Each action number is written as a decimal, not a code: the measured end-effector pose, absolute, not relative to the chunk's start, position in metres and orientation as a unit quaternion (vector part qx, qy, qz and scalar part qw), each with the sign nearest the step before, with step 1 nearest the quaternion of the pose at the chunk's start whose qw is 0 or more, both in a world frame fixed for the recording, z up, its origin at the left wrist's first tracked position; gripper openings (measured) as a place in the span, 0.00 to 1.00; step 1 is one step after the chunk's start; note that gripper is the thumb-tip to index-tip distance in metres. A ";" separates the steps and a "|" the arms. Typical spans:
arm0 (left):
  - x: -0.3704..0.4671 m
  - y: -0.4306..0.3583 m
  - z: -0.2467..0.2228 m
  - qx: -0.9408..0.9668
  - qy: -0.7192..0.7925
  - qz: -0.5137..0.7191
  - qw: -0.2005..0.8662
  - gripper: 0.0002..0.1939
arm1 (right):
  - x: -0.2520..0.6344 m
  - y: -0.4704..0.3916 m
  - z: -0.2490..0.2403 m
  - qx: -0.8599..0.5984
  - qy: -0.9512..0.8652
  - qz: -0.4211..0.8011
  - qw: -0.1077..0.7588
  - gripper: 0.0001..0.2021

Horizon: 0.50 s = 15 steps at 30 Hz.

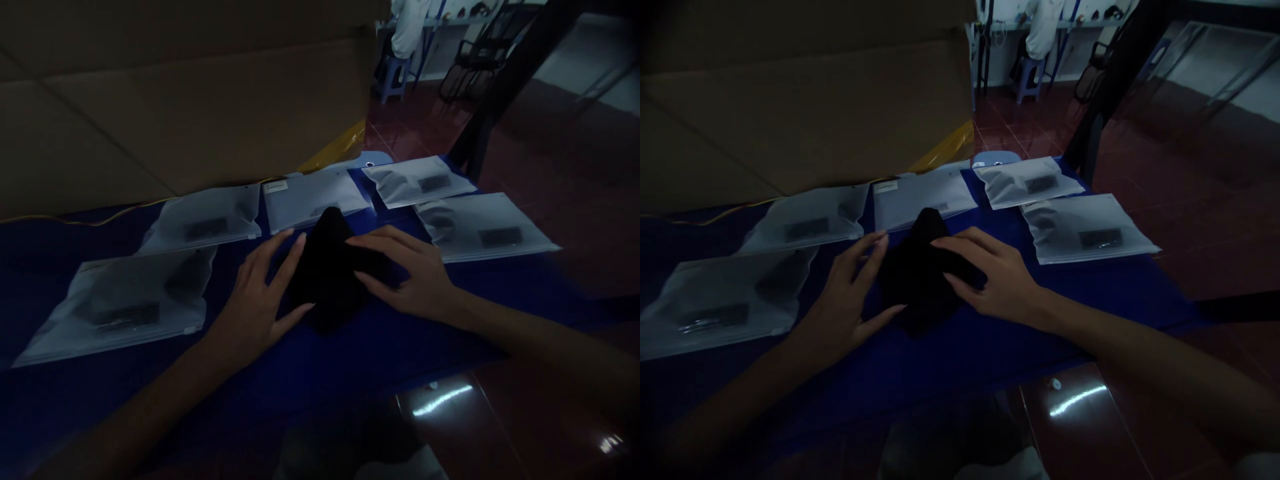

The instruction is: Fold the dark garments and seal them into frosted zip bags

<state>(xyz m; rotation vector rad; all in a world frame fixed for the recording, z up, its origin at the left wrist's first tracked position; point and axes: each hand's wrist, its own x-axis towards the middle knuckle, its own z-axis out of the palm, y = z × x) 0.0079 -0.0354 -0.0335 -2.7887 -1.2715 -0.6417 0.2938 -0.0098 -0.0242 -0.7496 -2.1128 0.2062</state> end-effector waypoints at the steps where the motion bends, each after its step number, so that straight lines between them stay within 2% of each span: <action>1: 0.008 -0.035 -0.033 -0.889 -0.406 -0.210 0.013 0.47 | 0.293 -0.012 -0.024 -0.265 -0.853 0.087 0.441 0.20; 4: 0.009 -0.035 -0.031 -0.892 -0.397 -0.214 0.023 0.49 | 0.290 -0.015 -0.026 -0.176 -0.878 0.113 0.430 0.19; 9: 0.008 -0.036 -0.027 -0.903 -0.389 -0.181 0.025 0.47 | 0.284 -0.015 -0.033 -0.037 -0.920 0.161 0.355 0.15; 15: 0.007 -0.035 -0.026 -0.914 -0.380 -0.136 0.034 0.42 | 0.282 -0.017 -0.036 -0.017 -0.935 0.153 0.320 0.13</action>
